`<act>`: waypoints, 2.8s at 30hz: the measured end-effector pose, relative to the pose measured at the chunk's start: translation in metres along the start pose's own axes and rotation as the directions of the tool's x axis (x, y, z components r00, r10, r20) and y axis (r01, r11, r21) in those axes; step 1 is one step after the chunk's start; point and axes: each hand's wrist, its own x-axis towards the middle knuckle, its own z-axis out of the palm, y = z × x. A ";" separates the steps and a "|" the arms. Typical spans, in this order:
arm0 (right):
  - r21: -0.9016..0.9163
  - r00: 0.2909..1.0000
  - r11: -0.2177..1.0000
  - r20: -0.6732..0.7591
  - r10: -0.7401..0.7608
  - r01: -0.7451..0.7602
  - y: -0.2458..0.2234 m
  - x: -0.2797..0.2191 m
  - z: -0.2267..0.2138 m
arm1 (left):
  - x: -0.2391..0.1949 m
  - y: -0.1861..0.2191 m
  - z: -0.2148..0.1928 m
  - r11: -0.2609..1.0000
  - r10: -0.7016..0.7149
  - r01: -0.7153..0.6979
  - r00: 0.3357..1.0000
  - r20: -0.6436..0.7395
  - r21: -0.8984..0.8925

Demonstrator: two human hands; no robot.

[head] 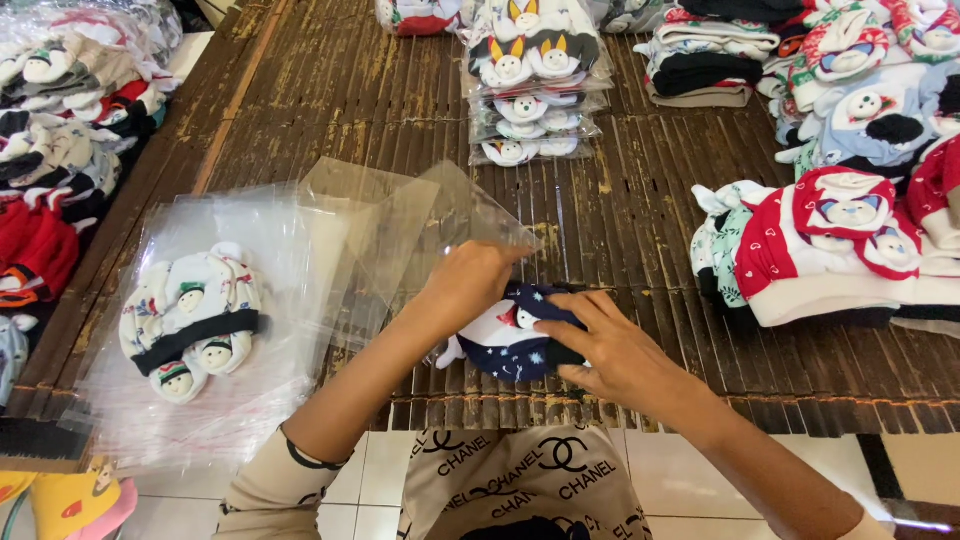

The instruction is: Packaging small knitted hats and socks into plastic bags and stacking them

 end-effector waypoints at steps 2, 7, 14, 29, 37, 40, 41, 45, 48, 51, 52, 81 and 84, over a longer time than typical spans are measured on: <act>0.143 0.979 0.972 -0.057 0.196 -0.186 0.011 0.001 0.014 | -0.001 0.007 -0.008 0.968 -0.013 0.018 1.000 0.021 -0.250; 0.459 0.861 0.845 -0.274 0.428 -0.274 0.019 -0.001 0.025 | 0.001 0.010 -0.018 0.862 -0.135 0.152 0.988 0.070 -0.484; 0.951 0.648 0.290 -0.157 0.745 -0.103 0.007 0.003 0.035 | 0.006 0.004 -0.028 0.921 -0.252 0.216 0.965 -0.076 -0.325; 0.189 0.872 0.977 -0.458 0.175 -0.097 0.001 0.011 0.034 | 0.011 0.014 -0.008 0.843 -0.266 0.222 0.964 -0.021 -0.490; 0.208 0.907 0.969 -0.369 0.203 -0.132 -0.008 0.012 0.011 | 0.012 0.041 -0.010 0.256 -0.231 0.250 0.954 0.192 -0.934; 0.193 0.896 0.969 -0.387 0.217 -0.152 -0.019 0.007 -0.003 | 0.011 0.053 -0.014 0.125 -0.171 0.193 0.970 0.171 -0.973; 0.157 0.894 0.973 -0.391 0.217 -0.168 -0.022 0.006 -0.006 | 0.013 0.057 -0.013 0.070 -0.140 0.153 0.980 0.142 -0.986; 0.114 0.923 0.975 -0.318 0.219 -0.192 0.018 -0.002 0.031 | 0.005 0.068 -0.010 0.145 -0.092 0.098 0.992 0.085 -0.984; 0.258 0.927 0.938 -0.231 0.295 -0.233 0.031 0.000 0.038 | -0.001 0.064 0.016 0.713 -0.142 -0.047 0.968 -0.209 -0.700; 0.500 0.940 0.842 -0.144 0.310 -0.201 0.031 0.002 0.021 | -0.024 0.077 0.023 0.838 -0.135 -0.181 0.845 -0.517 -0.514; 0.613 0.941 0.770 -0.126 0.313 -0.174 0.035 0.001 0.018 | -0.033 0.085 0.017 0.824 -0.149 -0.103 0.910 -0.387 -0.558; 0.934 0.609 0.193 0.032 0.792 -0.300 0.077 0.005 0.049 | -0.029 0.096 0.061 0.974 -0.136 0.114 0.985 -0.104 -0.194; 0.958 0.630 0.084 0.113 0.768 -0.275 0.063 -0.010 0.037 | -0.039 0.096 0.047 0.958 -0.089 0.066 0.994 -0.069 -0.279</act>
